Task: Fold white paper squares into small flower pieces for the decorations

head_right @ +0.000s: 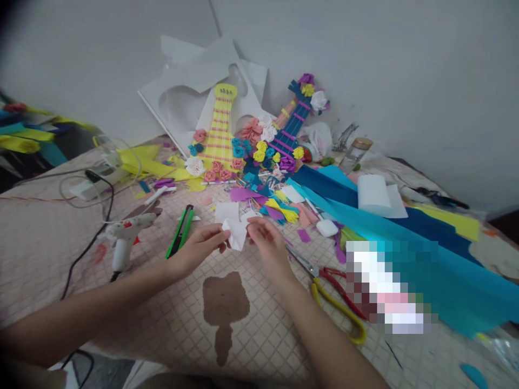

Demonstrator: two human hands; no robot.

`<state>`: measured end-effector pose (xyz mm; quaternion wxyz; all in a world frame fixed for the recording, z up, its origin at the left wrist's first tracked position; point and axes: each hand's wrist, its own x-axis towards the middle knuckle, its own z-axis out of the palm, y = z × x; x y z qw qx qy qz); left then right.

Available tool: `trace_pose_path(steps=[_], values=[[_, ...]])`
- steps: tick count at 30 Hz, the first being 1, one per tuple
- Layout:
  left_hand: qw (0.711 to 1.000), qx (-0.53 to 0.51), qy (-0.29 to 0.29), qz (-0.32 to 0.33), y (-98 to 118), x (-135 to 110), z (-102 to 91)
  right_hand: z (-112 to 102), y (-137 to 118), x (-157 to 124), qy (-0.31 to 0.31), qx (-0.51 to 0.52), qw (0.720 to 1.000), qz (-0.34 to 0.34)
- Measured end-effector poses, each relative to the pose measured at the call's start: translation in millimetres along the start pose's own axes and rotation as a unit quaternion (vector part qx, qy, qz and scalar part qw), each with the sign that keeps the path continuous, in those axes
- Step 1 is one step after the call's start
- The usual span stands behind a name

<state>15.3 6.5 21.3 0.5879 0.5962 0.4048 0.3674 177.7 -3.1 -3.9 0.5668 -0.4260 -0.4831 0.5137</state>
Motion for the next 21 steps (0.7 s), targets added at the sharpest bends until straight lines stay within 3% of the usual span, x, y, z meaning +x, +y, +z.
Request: trace_pose_path(steps=[3,6,9,15,21], values=[[0.995,-0.042,-0.085,-0.026,1.8,-1.4,-7.7,-7.6,-3.4,0.9,-0.028,-0.101,0.989,-0.102],[0.979,-0.113,-0.147,-0.081,1.2,-1.1,-14.5,-10.0,-7.7,-1.1,-0.082,-0.219,0.943,-0.237],[0.966,-0.162,-0.161,-0.124,-2.0,2.4,-17.7,-7.8,-9.6,-4.1,-0.111,-0.276,0.902,-0.313],[0.958,-0.193,-0.159,-0.141,-11.1,10.1,-20.0,-5.0,-2.4,-6.0,-0.112,-0.335,0.858,-0.374],[0.947,-0.140,-0.225,-0.181,-16.0,12.9,-28.1,-6.0,4.1,-5.9,-0.125,-0.369,0.832,-0.394]])
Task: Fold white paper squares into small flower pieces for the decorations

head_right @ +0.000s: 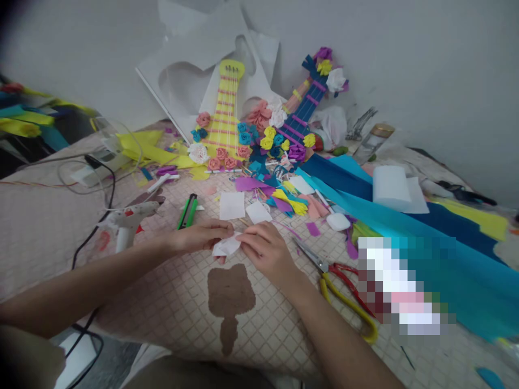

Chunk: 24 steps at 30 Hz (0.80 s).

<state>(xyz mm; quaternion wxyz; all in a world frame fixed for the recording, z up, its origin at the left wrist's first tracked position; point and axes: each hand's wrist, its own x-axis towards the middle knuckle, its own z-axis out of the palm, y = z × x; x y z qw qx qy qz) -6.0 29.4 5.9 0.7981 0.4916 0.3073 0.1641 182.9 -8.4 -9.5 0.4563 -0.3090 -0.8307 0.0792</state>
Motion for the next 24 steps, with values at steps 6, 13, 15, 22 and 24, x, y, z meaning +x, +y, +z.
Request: trace_pose_path(steps=[6,13,15,22,24], values=[[0.989,0.133,0.039,-0.056,4.6,0.4,-4.2,4.1,-6.1,-8.0,-0.083,-0.078,0.993,0.010],[0.927,0.361,0.098,0.035,-1.6,-1.8,-15.8,12.0,-15.4,-21.2,-0.179,-0.136,0.974,0.024],[0.874,0.453,0.151,0.094,-2.9,-7.9,-15.3,13.5,-14.9,-22.9,-0.188,-0.138,0.972,0.026],[0.761,0.595,0.153,0.207,-15.8,-48.6,2.0,12.6,-14.8,-24.7,-0.172,-0.140,0.974,0.054],[0.753,0.617,0.134,0.184,-22.1,-54.4,5.9,12.4,-14.8,-24.4,-0.172,-0.132,0.974,0.061]])
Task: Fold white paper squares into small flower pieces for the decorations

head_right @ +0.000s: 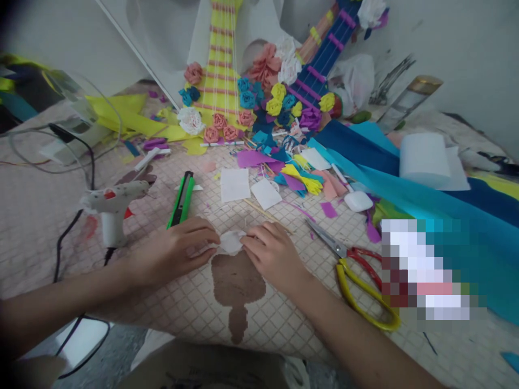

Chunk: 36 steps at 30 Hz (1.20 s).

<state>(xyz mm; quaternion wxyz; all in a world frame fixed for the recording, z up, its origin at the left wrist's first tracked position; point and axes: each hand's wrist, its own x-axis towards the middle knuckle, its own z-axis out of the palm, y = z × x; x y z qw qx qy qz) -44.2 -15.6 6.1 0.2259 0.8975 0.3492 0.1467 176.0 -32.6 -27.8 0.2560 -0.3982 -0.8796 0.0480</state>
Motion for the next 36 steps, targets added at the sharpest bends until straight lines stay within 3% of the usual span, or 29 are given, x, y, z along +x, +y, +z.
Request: trace_pose_path(steps=[6,15,21,36], values=[[1.000,0.016,-0.014,0.023,-3.1,1.1,13.8,-1.1,0.5,0.7,-0.027,0.023,0.999,0.018],[1.000,0.009,-0.013,0.000,-2.4,4.9,15.8,0.2,1.9,1.4,-0.059,0.071,0.993,0.070],[0.999,0.025,-0.011,-0.040,1.6,8.5,19.4,1.9,2.1,3.6,-0.051,0.092,0.990,0.095],[0.998,0.044,0.001,-0.046,8.2,5.5,23.3,1.7,1.4,6.0,-0.039,0.119,0.987,0.104]])
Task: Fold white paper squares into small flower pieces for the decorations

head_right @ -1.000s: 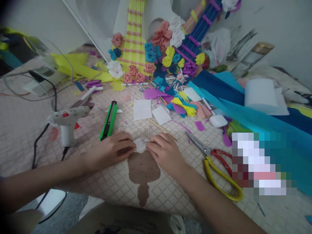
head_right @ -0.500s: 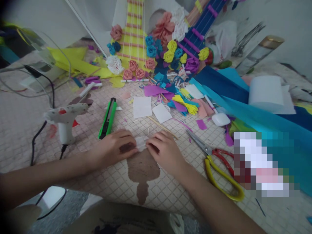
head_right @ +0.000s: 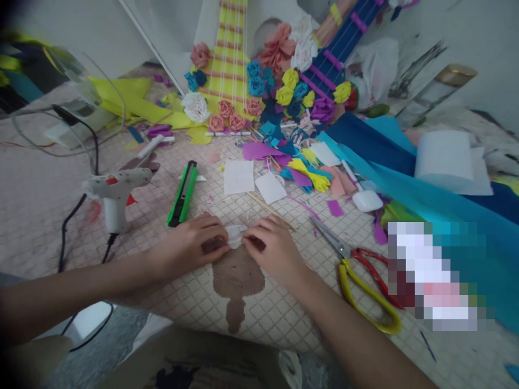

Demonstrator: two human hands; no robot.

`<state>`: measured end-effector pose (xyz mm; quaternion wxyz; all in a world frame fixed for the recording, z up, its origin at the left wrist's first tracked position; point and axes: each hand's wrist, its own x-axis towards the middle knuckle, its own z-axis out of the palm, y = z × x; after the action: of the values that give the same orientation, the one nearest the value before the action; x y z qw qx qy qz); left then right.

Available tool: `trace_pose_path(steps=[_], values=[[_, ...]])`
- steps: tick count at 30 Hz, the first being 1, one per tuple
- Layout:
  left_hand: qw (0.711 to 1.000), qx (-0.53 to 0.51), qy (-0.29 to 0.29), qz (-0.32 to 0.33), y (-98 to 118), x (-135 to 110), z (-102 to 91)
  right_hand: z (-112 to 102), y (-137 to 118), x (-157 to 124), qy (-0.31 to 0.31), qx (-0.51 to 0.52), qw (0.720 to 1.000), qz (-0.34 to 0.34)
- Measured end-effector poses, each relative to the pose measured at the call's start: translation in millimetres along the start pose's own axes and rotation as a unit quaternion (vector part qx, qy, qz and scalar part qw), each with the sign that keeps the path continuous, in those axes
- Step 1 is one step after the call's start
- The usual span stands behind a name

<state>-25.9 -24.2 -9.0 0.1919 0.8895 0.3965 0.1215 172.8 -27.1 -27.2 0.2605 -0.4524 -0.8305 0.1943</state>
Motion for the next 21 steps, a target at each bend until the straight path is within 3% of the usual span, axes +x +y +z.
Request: trace_pose_path(steps=[21], values=[[0.998,-0.047,0.020,-0.044,4.2,-1.6,3.3,1.8,-3.2,2.1,0.006,0.006,1.000,0.030]])
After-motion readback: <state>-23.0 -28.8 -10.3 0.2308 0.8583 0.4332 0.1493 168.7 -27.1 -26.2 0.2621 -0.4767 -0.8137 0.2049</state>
